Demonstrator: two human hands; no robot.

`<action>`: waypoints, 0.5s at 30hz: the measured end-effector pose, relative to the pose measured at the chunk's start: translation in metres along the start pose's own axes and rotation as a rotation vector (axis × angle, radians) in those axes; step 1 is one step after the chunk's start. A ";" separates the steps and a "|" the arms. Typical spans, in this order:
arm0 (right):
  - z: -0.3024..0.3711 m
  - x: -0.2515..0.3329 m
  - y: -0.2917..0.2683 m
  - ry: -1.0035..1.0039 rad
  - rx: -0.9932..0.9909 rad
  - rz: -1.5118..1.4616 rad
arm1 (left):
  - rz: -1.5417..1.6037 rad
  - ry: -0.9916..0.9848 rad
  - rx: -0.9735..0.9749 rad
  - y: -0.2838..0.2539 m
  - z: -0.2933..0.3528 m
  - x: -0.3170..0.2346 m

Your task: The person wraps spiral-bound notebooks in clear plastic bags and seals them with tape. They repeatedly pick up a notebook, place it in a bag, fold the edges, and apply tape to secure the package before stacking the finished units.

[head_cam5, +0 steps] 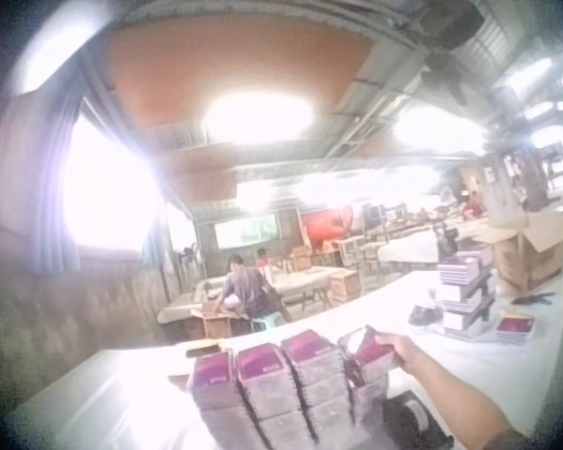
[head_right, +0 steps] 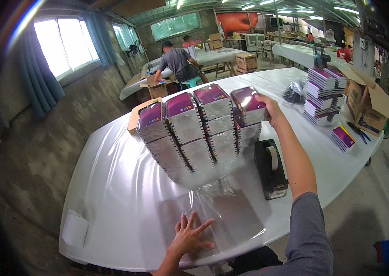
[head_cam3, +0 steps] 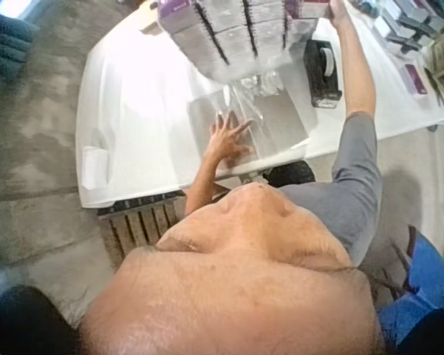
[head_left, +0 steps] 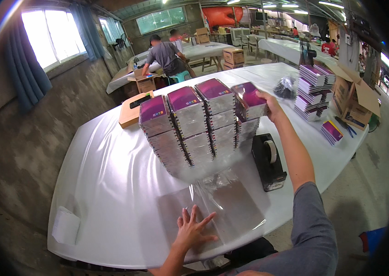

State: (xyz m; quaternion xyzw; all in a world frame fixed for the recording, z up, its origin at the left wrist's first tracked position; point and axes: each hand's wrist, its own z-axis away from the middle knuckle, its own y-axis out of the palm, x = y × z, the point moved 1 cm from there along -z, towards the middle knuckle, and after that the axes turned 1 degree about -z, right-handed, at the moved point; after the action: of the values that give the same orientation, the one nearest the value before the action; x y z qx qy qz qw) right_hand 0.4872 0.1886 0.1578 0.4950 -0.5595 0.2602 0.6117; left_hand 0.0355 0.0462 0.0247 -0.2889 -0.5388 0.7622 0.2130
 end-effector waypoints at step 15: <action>-0.031 -0.041 -0.006 -0.411 -0.470 0.310 | -0.019 -0.018 -0.014 -0.002 -0.003 -0.007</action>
State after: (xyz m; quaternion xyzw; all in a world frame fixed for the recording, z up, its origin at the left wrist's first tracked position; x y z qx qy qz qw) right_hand 0.4961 0.2241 0.1207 0.2917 -0.7842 0.1089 0.5366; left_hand 0.0426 0.0450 0.0274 -0.2782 -0.5486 0.7590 0.2135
